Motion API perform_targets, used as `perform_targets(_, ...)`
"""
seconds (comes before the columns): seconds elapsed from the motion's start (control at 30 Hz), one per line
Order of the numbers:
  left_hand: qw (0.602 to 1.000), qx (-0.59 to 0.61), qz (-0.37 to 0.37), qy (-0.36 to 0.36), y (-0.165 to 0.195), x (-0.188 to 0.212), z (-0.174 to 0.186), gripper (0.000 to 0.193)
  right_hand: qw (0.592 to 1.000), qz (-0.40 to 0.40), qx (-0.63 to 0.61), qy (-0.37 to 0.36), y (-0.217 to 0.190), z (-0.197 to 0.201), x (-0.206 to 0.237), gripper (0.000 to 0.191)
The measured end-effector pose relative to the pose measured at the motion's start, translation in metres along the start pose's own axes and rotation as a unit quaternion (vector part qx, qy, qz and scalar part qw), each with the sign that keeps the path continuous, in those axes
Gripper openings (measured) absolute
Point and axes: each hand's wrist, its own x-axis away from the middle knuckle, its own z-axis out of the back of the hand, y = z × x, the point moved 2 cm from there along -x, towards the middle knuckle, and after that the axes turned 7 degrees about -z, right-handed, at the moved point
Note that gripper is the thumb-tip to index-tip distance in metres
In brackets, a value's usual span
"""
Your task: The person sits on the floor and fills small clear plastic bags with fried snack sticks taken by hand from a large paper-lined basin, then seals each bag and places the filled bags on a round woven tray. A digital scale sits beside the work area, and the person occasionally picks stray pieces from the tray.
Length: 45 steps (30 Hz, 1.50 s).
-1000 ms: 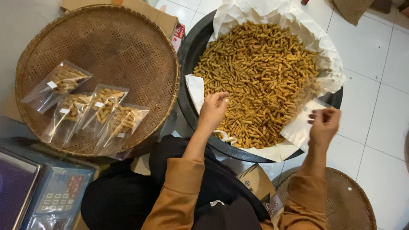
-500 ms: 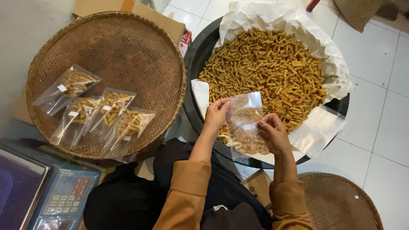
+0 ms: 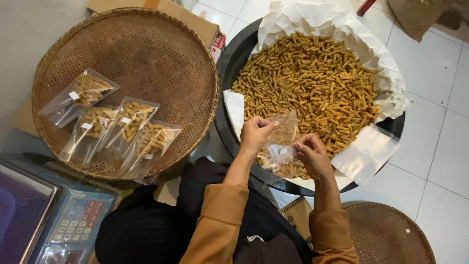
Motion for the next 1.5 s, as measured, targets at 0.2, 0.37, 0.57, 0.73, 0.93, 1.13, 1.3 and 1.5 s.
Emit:
perform_targets(0.2, 0.996, -0.077, -0.044, -0.022, 0.023, 0.006, 0.000, 0.039, 0.982, 0.158, 0.069, 0.081, -0.012, -0.017, -0.004, 0.014)
perform_targets(0.37, 0.951, -0.231, -0.190, -0.074, 0.036, 0.018, -0.016, 0.035, 0.962, 0.187, 0.147, 0.133, -0.034, -0.020, -0.003, 0.019)
perform_targets(0.57, 0.862, -0.311, -0.399, -0.031, 0.050, 0.035, -0.022, 0.024, 0.987, 0.096, 0.061, 0.117, -0.033, -0.016, -0.007, 0.021)
perform_targets(0.73, 0.797, -0.365, -0.477, -0.058, 0.059, 0.049, -0.016, 0.018, 0.993, 0.045, -0.073, 0.083, -0.030, -0.007, -0.001, 0.024)
perform_targets(0.93, 0.866, -0.264, -0.426, -0.011, 0.062, 0.043, -0.019, 0.021, 0.992, 0.068, -0.060, 0.089, -0.031, -0.003, 0.003, 0.021)
perform_targets(1.13, 0.785, -0.316, -0.529, -0.063, 0.049, 0.048, -0.024, 0.015, 0.997, 0.036, -0.050, 0.052, -0.021, 0.011, -0.006, 0.024)
perform_targets(1.3, 0.735, -0.321, -0.581, -0.138, 0.054, 0.059, -0.034, 0.025, 0.995, -0.022, -0.032, 0.093, -0.018, 0.018, -0.014, 0.018)
perform_targets(1.5, 0.804, -0.373, -0.445, -0.124, 0.075, 0.045, -0.021, 0.038, 0.879, 0.117, 0.394, 0.243, -0.060, -0.023, -0.013, 0.021)
